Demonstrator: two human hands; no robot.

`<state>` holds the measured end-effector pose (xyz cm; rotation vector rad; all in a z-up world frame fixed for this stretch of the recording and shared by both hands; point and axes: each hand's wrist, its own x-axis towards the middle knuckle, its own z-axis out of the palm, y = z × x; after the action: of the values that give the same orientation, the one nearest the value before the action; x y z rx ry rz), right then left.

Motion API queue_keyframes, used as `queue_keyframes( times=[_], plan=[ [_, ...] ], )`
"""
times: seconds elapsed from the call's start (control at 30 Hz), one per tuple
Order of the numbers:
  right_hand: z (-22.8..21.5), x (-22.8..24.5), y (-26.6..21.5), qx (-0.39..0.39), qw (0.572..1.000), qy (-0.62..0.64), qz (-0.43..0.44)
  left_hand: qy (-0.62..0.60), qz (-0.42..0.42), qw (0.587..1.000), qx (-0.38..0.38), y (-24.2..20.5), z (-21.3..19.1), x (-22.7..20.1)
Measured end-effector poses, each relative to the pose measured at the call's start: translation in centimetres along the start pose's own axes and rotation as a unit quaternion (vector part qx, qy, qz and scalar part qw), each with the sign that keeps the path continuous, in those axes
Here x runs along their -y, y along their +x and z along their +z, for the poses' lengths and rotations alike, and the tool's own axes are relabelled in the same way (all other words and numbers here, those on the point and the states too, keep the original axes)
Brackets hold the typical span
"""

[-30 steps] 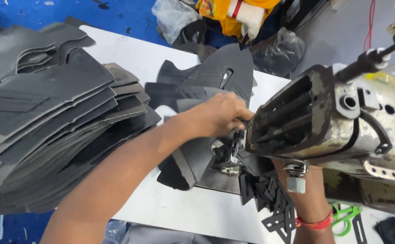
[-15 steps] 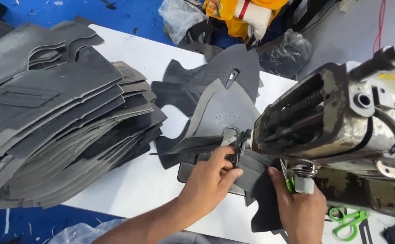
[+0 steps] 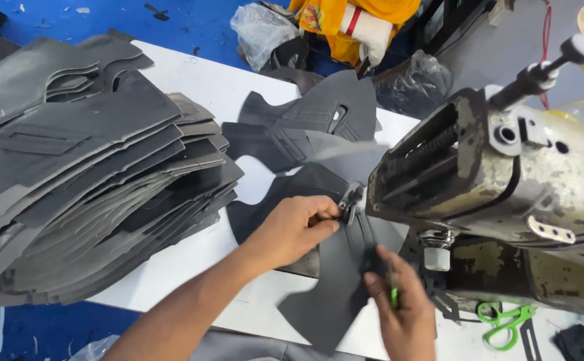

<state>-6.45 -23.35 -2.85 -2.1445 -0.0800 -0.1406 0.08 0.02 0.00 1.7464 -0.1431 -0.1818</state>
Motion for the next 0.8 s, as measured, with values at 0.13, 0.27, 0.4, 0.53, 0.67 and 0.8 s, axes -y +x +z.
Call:
queue_keyframes(
  times=[0.13,0.27,0.4,0.53,0.67,0.8],
  plan=[
    [2.3,-0.4,-2.1,-0.014,0.991,0.090,0.101,0.028,0.005,0.998,0.063,1.5,-1.1,0.9],
    [3.3,0.1,-2.2,-0.025,0.983,0.165,0.080,0.036,-0.016,0.999,0.031,-0.8,0.0,-0.8],
    [3.2,1.3,-1.7,-0.024,0.970,0.174,0.170,0.054,-0.060,0.997,-0.006,-3.7,0.9,-1.6],
    [2.7,-1.6,-1.4,-0.043,0.974,0.183,0.131,-0.006,-0.087,0.996,0.024,-3.5,0.8,-0.1],
    [2.3,-0.7,0.6,-0.066,0.966,0.224,0.107,-0.031,-0.058,0.997,0.027,-2.6,0.1,-0.1],
    [2.6,0.7,1.7,-0.096,0.976,0.192,0.047,-0.020,-0.050,0.998,0.024,-1.5,-0.1,0.2]
  ],
)
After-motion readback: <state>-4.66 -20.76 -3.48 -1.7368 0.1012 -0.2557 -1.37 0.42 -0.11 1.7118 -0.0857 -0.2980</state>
